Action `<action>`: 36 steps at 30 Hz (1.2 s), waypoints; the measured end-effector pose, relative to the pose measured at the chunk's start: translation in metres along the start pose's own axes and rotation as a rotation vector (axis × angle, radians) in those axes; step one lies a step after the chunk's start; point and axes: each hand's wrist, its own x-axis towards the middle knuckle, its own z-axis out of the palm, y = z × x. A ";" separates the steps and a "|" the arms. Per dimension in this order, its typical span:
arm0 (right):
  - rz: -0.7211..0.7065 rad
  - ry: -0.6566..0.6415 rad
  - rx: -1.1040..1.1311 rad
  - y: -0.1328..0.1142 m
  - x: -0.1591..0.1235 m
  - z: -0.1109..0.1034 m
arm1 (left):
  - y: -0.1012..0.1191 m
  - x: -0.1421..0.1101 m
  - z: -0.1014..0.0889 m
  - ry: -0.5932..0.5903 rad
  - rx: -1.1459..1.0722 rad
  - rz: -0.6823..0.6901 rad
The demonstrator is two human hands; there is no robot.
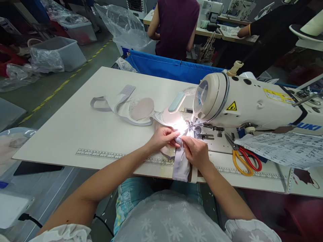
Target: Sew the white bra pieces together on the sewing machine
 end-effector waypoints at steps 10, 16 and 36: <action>0.094 0.016 0.094 -0.003 0.000 0.001 | -0.003 0.001 0.000 -0.021 -0.004 -0.013; 0.123 0.018 0.109 -0.002 -0.001 0.001 | -0.005 0.002 -0.001 -0.027 -0.017 -0.010; 0.087 0.055 0.021 0.000 0.002 -0.004 | -0.006 0.001 -0.001 -0.049 -0.062 0.058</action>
